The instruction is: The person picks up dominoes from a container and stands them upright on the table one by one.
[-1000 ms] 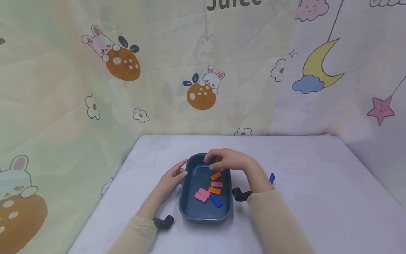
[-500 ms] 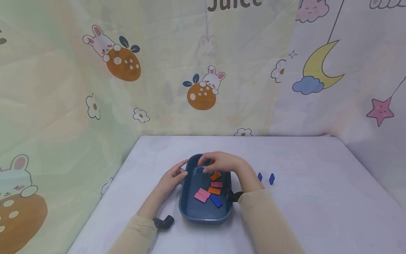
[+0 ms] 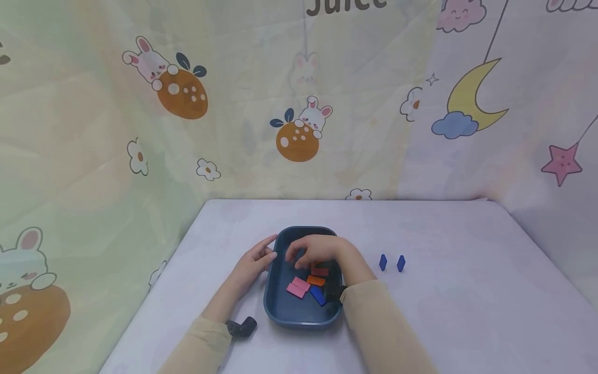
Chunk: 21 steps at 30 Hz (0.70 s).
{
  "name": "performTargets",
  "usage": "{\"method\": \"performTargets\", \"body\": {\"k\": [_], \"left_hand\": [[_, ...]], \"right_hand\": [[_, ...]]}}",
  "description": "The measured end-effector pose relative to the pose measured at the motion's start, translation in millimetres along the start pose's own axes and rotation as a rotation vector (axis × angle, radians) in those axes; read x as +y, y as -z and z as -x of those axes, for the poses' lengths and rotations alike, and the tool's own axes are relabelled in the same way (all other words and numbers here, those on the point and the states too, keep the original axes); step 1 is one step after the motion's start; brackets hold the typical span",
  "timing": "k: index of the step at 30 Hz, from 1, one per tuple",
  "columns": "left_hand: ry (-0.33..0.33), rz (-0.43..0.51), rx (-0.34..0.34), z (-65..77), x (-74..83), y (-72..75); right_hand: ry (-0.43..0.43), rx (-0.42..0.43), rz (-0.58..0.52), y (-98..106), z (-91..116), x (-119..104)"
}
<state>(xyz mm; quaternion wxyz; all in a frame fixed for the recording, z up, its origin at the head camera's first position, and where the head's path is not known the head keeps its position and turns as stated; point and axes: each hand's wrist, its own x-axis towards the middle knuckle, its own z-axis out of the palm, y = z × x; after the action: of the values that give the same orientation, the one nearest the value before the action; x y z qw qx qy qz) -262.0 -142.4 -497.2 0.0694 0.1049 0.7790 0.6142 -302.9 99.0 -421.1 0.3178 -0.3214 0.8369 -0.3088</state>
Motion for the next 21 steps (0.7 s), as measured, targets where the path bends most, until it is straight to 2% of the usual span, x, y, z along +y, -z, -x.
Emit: {"method": "performTargets", "body": {"k": [5,12,16,21], "left_hand": [[-0.004,0.007,-0.004,0.3,0.0,0.3],[-0.008,0.012,-0.010,0.3,1.1,1.0],[0.000,0.009,-0.005,-0.5,1.9,0.5],[0.004,0.004,-0.004,-0.5,1.3,0.5]], "right_hand": [[0.006,-0.076,0.051,-7.1,-7.1,2.6],[-0.061,-0.192,0.003,-12.2,-10.6,1.7],[-0.062,-0.169,0.010,-13.2,-9.6,0.9],[-0.043,-0.084,0.010,-14.6,-10.8,2.4]]}}
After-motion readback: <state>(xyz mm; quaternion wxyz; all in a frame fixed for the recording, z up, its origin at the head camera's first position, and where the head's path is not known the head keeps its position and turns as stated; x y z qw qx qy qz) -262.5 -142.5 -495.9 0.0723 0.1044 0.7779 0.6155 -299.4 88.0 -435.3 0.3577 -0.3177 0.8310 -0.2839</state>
